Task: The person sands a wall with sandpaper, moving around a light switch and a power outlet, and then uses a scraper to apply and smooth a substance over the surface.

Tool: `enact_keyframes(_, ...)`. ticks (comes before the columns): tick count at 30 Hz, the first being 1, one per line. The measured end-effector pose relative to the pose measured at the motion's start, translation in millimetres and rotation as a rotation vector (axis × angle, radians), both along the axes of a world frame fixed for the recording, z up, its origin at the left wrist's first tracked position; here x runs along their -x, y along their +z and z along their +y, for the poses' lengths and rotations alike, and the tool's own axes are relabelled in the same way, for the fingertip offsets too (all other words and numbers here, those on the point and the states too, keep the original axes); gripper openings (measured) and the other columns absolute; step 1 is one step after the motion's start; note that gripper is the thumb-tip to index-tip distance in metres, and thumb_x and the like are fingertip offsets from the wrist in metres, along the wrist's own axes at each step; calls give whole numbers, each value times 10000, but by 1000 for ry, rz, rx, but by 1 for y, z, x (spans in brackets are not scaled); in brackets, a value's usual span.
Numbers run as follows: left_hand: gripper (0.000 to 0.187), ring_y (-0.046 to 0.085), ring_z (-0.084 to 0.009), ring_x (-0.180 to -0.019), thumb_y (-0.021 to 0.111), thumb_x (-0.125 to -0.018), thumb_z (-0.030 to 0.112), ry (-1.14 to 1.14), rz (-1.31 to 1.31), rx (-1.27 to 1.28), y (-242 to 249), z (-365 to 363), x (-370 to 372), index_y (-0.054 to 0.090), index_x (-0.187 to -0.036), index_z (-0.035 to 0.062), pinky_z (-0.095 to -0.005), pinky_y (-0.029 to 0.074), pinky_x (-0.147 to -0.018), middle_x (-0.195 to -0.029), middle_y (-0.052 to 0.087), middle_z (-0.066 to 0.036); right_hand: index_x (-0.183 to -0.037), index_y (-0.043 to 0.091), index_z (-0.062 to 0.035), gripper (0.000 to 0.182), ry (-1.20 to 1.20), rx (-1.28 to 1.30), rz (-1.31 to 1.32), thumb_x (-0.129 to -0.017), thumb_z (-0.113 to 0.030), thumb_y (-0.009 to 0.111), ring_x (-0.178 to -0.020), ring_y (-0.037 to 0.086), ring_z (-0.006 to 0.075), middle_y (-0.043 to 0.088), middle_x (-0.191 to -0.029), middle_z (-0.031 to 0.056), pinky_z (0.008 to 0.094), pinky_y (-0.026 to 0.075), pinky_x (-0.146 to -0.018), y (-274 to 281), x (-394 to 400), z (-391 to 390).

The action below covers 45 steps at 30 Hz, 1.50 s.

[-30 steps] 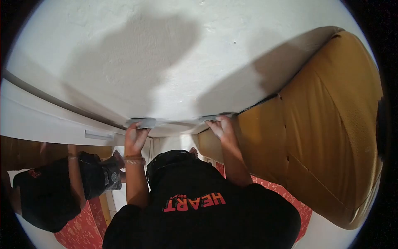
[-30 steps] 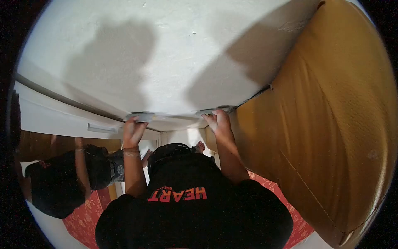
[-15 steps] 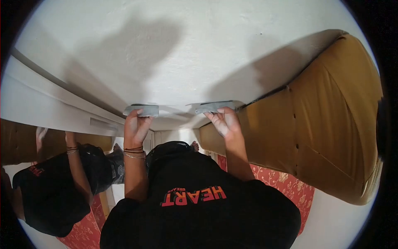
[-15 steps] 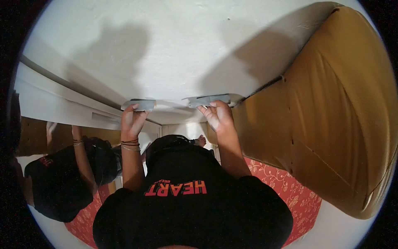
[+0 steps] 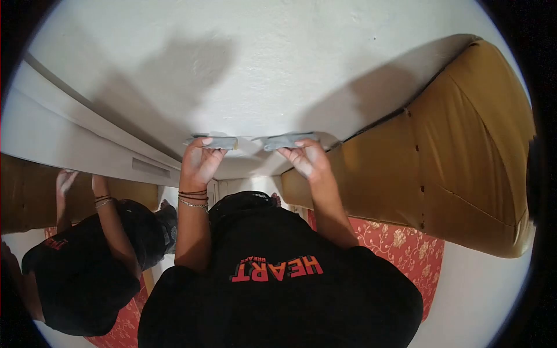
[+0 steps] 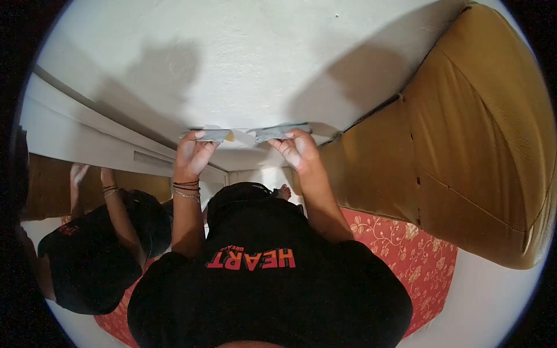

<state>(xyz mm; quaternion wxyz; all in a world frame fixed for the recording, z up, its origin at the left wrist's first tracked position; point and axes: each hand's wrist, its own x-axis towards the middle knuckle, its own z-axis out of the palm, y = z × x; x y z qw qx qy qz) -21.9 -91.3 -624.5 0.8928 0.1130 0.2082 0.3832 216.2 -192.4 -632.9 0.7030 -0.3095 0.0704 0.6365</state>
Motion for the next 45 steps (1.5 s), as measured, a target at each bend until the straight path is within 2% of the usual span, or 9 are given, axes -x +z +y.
enact_keyframes(4, 198, 502, -270, -890, 463, -704, 21, 9, 79, -5, -114, 20, -6, 497, -896, -12, -416, 395, -855, -914, 527, -131, -1100, 364, 13, 373, -64, 295, -133, -731, 56, 340, -1040, 448, 376, 423, -1128, 171, 509, 361, -934, -89, 7, 24)
enact_keyframes(11, 207, 495, -256, -937, 457, -765, 65, 41, 102, -196, 7, -18, -7, 478, -944, -36, -368, 376, -889, -970, 528, -141, -1047, 340, 111, 359, 43, 14, 24, -692, 68, 357, -1053, 433, 383, 408, -1103, 229, 489, 349, -956, 21, 14, 4)
enact_keyframes(15, 225, 501, -240, -931, 460, -759, 47, -36, -68, -48, -78, 9, -11, 467, -969, -32, -367, 394, -857, -970, 527, -132, -987, 383, 102, 286, 7, 58, 5, -705, 57, 376, -1035, 442, 364, 447, -1036, 213, 516, 349, -939, -39, 14, 22)
enact_keyframes(19, 186, 518, -244, -929, 466, -723, 21, -21, 163, 87, -96, 9, -27, 479, -905, -17, -375, 403, -858, -950, 531, -125, -978, 385, 94, 290, 341, 85, -759, -691, 50, 385, -1001, 449, 384, 443, -1019, 195, 515, 386, -899, -93, 20, 24)
enact_keyframes(27, 225, 506, -268, -889, 463, -704, 62, 11, 72, -7, -12, 1, -13, 493, -901, -42, -402, 402, -836, -921, 536, -143, -970, 376, 101, 291, 34, -64, 161, -684, 48, 377, -1035, 425, 450, 412, -1081, 269, 592, 342, -913, -5, 12, 12)
enact_keyframes(31, 209, 501, -280, -892, 457, -701, 53, -22, 103, 91, -98, 6, -23, 501, -888, -30, -413, 393, -840, -934, 526, -151, -957, 383, 99, 275, 317, -286, -925, -687, 46, 377, -1053, 413, 434, 411, -1063, 251, 594, 341, -911, -133, 7, 17)
enact_keyframes(33, 303, 502, -271, -935, 472, -719, 31, 68, 218, -456, -53, -15, -22, 448, -1003, -70, -396, 369, -908, -993, 521, -164, -993, 366, 113, 305, 204, -158, -632, -695, 47, 368, -1052, 418, 419, 409, -1078, 256, 571, 348, -919, -79, 14, 25)
enact_keyframes(39, 195, 503, -283, -895, 448, -708, 27, 52, 12, 65, -1, -9, -19, 492, -883, -47, -423, 386, -855, -930, 527, -159, -1045, 328, 157, 347, 13, -27, 61, -716, 50, 334, -1069, 403, 421, 384, -1126, 281, 537, 348, -946, 29, 27, 14)
enact_keyframes(45, 229, 506, -280, -927, 456, -720, 19, -32, 43, 15, -141, 15, -28, 480, -934, -61, -412, 390, -857, -945, 535, -160, -955, 390, 90, 301, -17, 212, -73, -656, 68, 370, -1000, 435, 396, 441, -1024, 221, 545, 368, -916, -69, 31, 34)
